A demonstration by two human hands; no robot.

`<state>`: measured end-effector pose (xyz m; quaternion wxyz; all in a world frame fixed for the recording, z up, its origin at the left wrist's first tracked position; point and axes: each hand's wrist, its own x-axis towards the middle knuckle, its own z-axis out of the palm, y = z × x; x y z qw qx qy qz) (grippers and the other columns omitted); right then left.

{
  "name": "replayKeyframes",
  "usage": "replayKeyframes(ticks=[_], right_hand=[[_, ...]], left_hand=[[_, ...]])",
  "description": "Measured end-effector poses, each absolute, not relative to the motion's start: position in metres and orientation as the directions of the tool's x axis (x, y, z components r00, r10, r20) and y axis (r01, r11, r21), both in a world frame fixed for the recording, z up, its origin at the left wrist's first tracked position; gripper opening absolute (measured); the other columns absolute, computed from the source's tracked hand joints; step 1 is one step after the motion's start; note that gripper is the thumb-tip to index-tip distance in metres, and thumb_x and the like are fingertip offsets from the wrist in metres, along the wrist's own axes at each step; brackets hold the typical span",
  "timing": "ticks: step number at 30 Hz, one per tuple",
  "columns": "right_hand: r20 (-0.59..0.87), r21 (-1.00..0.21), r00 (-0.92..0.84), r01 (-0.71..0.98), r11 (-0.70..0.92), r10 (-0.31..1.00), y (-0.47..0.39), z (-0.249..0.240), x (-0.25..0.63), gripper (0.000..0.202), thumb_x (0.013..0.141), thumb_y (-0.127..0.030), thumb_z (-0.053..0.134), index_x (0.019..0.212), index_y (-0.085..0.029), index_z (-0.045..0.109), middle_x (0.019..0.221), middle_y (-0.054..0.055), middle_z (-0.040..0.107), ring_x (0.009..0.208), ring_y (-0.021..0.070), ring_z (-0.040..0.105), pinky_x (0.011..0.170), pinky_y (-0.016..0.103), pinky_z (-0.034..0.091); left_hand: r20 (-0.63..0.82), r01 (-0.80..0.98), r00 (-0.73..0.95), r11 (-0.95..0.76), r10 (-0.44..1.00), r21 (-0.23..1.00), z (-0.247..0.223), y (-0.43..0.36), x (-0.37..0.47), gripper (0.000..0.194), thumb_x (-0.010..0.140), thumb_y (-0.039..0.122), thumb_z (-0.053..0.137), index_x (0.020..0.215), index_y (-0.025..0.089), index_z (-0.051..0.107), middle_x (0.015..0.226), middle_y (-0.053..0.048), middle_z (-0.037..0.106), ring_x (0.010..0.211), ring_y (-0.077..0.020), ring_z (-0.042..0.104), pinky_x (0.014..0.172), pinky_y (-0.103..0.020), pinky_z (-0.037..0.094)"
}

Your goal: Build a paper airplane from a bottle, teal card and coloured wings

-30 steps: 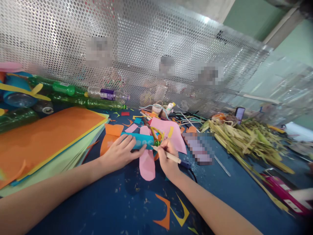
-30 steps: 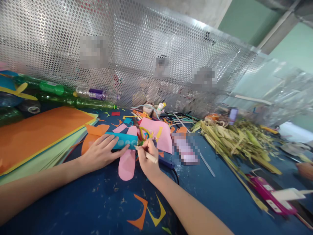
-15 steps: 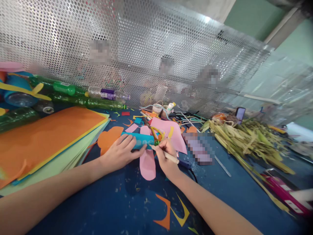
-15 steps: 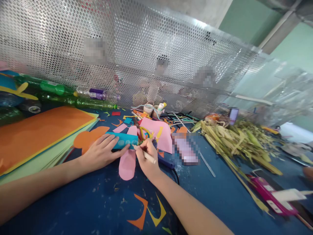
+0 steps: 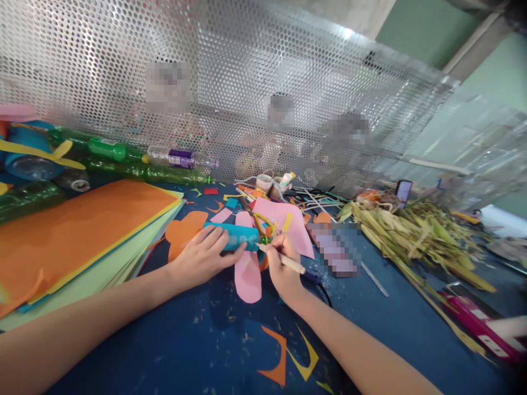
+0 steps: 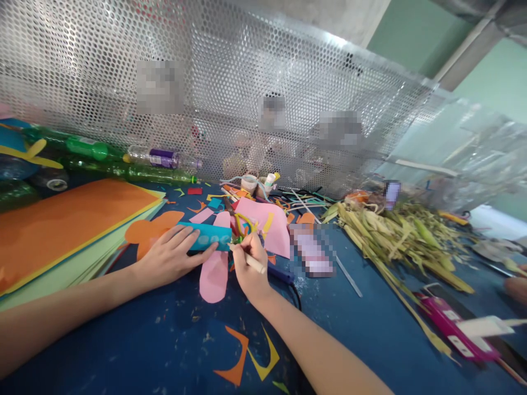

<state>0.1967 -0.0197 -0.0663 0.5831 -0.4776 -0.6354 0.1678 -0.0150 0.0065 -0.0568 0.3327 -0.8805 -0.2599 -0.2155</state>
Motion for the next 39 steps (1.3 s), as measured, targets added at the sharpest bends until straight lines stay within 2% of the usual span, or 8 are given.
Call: replayKeyframes(ticks=[16, 23, 39], right_hand=[[0.586, -0.763, 0.108, 0.406, 0.502, 0.803, -0.0204, -0.0639, 0.1958, 0.023, 0.083, -0.015, 0.047, 0.067, -0.023, 0.034, 0.06, -0.006, 0.033, 0.054, 0.012, 0.035, 0.053, 0.025, 0.034], [0.563, -0.775, 0.097, 0.405, 0.484, 0.821, -0.0204, -0.0615, 0.1945, 0.024, 0.083, -0.021, 0.053, 0.066, -0.023, 0.035, 0.058, -0.007, 0.034, 0.05, 0.0111, 0.035, 0.05, 0.025, 0.034], [0.577, -0.771, 0.14, 0.42, 0.479, 0.805, -0.019, -0.0665, 0.1969, 0.021, 0.084, -0.016, 0.045, 0.067, -0.023, 0.034, 0.06, -0.006, 0.033, 0.054, 0.0125, 0.036, 0.053, 0.027, 0.035]], left_hand=[[0.54, 0.595, 0.781, -0.638, 0.315, -0.488, -0.0564, 0.0069, -0.0146, 0.038, 0.087, 0.02, 0.05, 0.124, 0.031, 0.049, 0.096, -0.008, 0.059, 0.094, -0.0235, 0.057, 0.087, -0.041, 0.044], [0.556, 0.594, 0.776, -0.644, 0.299, -0.483, -0.0557, 0.006, -0.0143, 0.038, 0.086, 0.018, 0.05, 0.122, 0.03, 0.05, 0.096, -0.008, 0.059, 0.093, -0.023, 0.057, 0.086, -0.04, 0.044], [0.547, 0.596, 0.777, -0.645, 0.312, -0.478, -0.0576, 0.0069, -0.0151, 0.039, 0.087, 0.021, 0.05, 0.124, 0.031, 0.049, 0.099, -0.009, 0.06, 0.096, -0.024, 0.057, 0.088, -0.042, 0.043]])
